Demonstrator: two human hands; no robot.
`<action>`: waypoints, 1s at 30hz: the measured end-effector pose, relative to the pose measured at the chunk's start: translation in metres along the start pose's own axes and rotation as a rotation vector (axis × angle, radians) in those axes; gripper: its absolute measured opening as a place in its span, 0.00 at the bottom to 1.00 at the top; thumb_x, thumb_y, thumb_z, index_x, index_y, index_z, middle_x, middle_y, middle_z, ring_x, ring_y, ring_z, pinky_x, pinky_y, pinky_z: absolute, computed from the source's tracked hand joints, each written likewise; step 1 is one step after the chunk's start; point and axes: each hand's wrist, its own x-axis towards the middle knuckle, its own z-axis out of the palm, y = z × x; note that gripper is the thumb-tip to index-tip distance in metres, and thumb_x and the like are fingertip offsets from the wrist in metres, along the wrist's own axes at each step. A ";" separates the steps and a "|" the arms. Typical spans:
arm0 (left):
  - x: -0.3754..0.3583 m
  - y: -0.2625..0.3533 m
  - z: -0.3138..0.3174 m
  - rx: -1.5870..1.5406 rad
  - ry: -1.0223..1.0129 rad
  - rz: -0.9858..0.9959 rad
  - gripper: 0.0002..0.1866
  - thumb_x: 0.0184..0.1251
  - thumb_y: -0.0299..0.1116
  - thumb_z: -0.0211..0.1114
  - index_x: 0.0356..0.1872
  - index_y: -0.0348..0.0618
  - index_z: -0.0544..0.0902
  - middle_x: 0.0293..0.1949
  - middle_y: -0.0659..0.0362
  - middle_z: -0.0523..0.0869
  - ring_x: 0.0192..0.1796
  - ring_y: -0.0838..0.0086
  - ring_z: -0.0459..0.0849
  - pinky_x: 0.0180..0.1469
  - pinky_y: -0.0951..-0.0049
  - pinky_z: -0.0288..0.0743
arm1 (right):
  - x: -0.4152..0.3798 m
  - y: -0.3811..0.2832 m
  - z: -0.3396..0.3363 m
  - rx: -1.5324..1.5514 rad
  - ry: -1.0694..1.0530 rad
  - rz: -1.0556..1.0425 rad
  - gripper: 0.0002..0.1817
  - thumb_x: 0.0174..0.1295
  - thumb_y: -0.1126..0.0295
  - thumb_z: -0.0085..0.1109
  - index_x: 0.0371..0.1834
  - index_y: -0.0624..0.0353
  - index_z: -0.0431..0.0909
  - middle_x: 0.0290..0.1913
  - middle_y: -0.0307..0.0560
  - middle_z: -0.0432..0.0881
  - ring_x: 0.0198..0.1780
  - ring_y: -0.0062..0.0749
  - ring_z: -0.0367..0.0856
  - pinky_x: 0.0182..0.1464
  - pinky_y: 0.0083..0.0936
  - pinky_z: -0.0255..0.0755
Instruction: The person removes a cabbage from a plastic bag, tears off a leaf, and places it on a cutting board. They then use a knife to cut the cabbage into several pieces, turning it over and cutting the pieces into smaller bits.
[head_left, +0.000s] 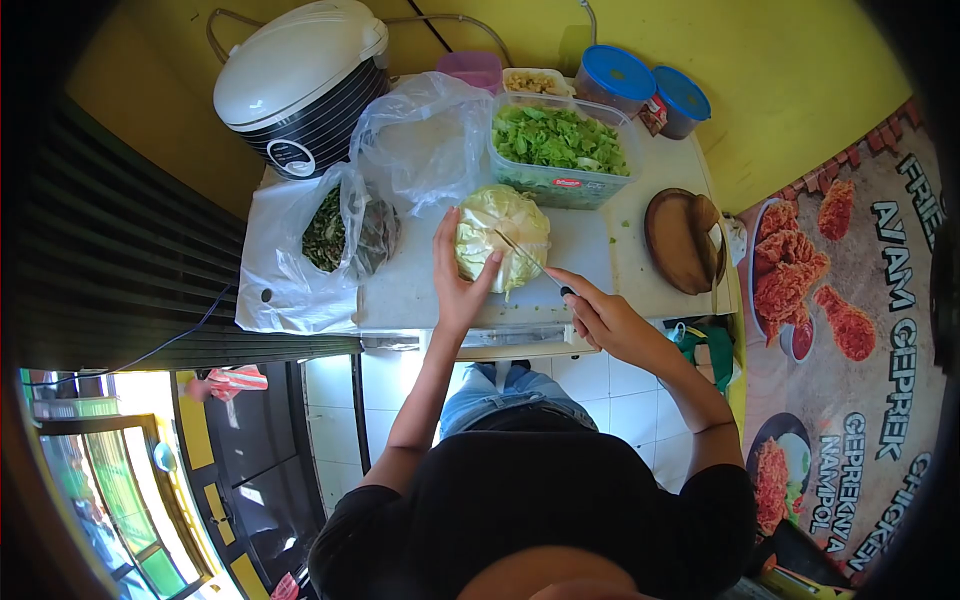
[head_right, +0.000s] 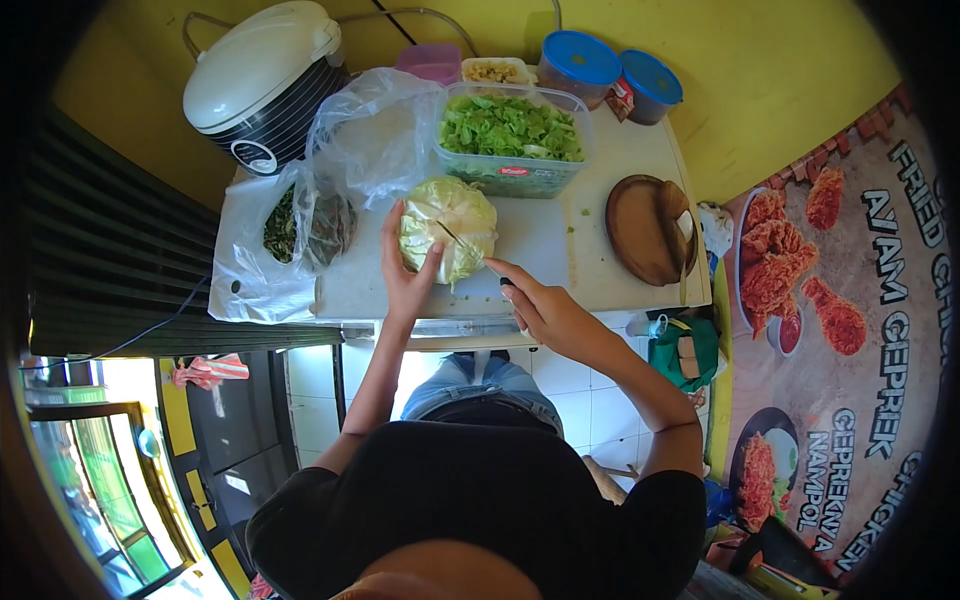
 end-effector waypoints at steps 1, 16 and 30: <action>0.000 0.001 0.000 0.001 0.000 0.000 0.39 0.54 0.32 0.72 0.67 0.38 0.64 0.66 0.43 0.66 0.67 0.51 0.67 0.68 0.60 0.60 | 0.000 0.001 0.000 0.001 0.002 0.000 0.24 0.75 0.65 0.39 0.73 0.49 0.56 0.21 0.41 0.67 0.25 0.24 0.68 0.33 0.24 0.67; 0.001 0.003 0.002 -0.048 0.030 -0.045 0.36 0.53 0.32 0.72 0.65 0.38 0.68 0.65 0.45 0.69 0.65 0.54 0.69 0.66 0.61 0.62 | 0.014 0.018 -0.002 -0.166 0.086 0.063 0.21 0.75 0.58 0.39 0.55 0.67 0.66 0.25 0.54 0.78 0.27 0.41 0.79 0.34 0.33 0.70; 0.032 0.008 0.007 0.016 0.055 -0.083 0.22 0.61 0.31 0.66 0.57 0.41 0.77 0.59 0.47 0.78 0.62 0.58 0.76 0.63 0.66 0.67 | 0.023 0.026 0.021 -0.368 0.124 0.002 0.22 0.75 0.56 0.34 0.34 0.67 0.64 0.18 0.63 0.75 0.21 0.60 0.76 0.28 0.49 0.69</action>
